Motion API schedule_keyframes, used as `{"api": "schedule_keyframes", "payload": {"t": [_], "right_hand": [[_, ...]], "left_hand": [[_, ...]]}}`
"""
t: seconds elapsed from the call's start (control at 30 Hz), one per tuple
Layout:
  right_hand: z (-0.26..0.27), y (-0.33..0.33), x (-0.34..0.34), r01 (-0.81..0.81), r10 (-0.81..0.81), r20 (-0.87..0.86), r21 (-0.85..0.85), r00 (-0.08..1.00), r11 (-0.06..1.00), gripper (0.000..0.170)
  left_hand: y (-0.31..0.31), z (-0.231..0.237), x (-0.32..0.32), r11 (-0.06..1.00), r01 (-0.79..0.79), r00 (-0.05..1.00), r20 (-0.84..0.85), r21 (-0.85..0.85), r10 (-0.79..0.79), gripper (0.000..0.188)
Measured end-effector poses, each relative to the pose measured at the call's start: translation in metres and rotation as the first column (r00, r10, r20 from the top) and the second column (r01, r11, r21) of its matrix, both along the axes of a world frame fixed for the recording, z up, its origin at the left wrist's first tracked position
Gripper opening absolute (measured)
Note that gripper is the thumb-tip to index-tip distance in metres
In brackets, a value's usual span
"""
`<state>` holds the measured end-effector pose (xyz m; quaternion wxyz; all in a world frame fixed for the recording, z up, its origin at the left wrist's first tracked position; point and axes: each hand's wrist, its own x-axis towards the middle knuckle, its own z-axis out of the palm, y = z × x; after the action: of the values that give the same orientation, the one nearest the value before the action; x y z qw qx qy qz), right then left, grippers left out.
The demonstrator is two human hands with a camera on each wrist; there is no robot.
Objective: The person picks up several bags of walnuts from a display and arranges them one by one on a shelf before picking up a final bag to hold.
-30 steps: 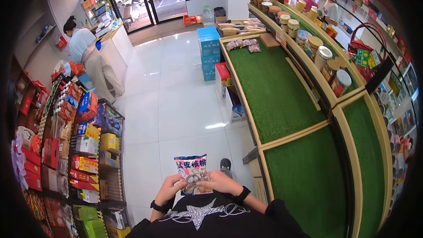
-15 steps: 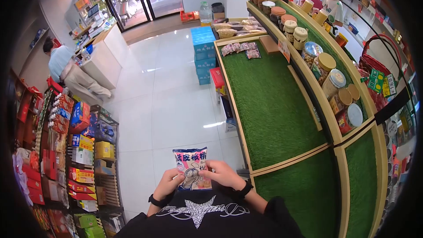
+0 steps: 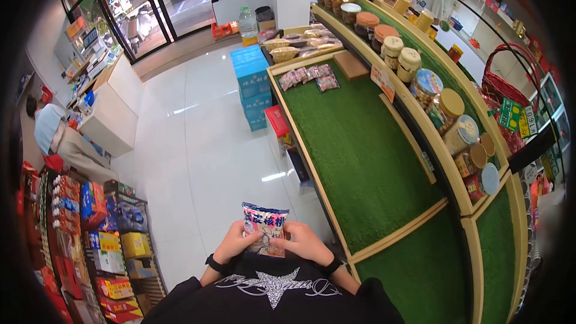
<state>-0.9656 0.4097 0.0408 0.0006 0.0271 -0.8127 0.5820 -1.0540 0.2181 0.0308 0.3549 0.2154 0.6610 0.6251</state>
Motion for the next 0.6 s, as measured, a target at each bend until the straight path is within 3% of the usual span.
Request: {"api": "schedule_keyframes", "payload": {"t": [0.07,0.23,0.43,0.5,0.53,0.6], "right_hand": [[0.006,-0.009,-0.031,-0.009,0.011,0.059,-0.033,0.998,0.999,0.034],[0.013,-0.037,-0.113,-0.031,0.031,-0.008,0.006,0.999,0.999,0.035],[0.010,-0.066,-0.178,-0.016,0.017,0.046,-0.028,0.999,0.999,0.036],[-0.001,-0.069,-0.192,-0.009,0.012,0.049,-0.045,0.999,0.999,0.035],[0.000,-0.068,-0.200,-0.014,0.021,0.058,-0.113,0.998,0.994,0.034],[0.009,-0.068,-0.218,-0.017,0.032,0.085,-0.172,0.996,0.985,0.034]], "left_hand": [[-0.008,0.009,-0.033,1.000,0.005,1.000,-0.020,0.001,-0.005,0.024],[-0.043,0.031,-0.111,1.000,0.001,0.993,-0.121,-0.013,-0.003,0.025],[-0.076,0.015,-0.165,0.998,-0.046,0.999,-0.029,-0.050,0.045,0.027],[-0.085,0.011,-0.178,0.990,-0.048,0.999,0.002,-0.136,0.048,0.029],[-0.087,0.011,-0.181,0.989,-0.051,0.999,0.011,-0.140,0.053,0.029],[-0.089,0.013,-0.189,0.995,-0.085,0.996,-0.039,-0.045,0.083,0.030]]}}
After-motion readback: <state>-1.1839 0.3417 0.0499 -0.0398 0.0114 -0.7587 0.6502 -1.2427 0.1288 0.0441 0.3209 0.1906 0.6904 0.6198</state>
